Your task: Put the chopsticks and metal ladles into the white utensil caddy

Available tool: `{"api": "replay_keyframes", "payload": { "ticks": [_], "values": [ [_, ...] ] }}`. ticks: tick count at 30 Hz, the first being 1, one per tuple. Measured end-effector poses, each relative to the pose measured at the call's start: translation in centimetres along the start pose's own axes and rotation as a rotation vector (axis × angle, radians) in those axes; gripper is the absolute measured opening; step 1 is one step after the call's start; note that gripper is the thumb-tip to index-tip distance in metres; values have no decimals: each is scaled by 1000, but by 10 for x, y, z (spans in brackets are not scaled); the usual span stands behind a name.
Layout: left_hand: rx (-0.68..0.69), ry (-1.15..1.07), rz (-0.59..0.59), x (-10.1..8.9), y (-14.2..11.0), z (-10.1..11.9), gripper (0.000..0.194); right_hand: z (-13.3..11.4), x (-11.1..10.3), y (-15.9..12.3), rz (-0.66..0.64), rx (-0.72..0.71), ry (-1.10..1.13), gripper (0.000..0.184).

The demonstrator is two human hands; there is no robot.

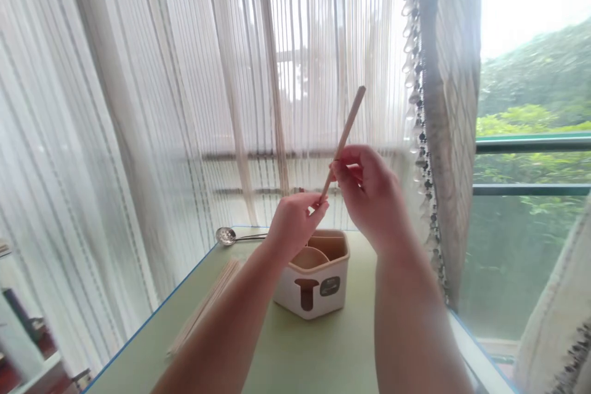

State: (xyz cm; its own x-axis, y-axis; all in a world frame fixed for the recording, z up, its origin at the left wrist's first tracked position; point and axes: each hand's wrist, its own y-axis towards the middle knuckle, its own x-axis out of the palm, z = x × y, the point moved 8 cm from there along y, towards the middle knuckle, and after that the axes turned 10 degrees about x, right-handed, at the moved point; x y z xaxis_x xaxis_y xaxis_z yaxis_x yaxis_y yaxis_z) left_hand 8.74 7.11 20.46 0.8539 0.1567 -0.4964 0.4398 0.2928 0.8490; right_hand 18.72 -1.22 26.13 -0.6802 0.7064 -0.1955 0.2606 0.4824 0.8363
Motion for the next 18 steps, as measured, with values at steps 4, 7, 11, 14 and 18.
{"api": "replay_keyframes", "payload": {
  "ticks": [4,7,11,14,18],
  "values": [
    [-50,-20,-114,3,9,6,18,13,-5,4,73,44,-69,17],
    [-154,-123,-20,-4,7,-8,22,25,2,7,52,102,-97,18],
    [-168,-209,-64,4,5,-21,22,38,14,11,7,156,-96,20],
    [-117,-114,-64,7,5,-22,18,47,20,14,-59,184,-47,21],
    [-111,-51,-101,18,4,-22,16,60,22,15,-111,193,-24,20]
  ]
}}
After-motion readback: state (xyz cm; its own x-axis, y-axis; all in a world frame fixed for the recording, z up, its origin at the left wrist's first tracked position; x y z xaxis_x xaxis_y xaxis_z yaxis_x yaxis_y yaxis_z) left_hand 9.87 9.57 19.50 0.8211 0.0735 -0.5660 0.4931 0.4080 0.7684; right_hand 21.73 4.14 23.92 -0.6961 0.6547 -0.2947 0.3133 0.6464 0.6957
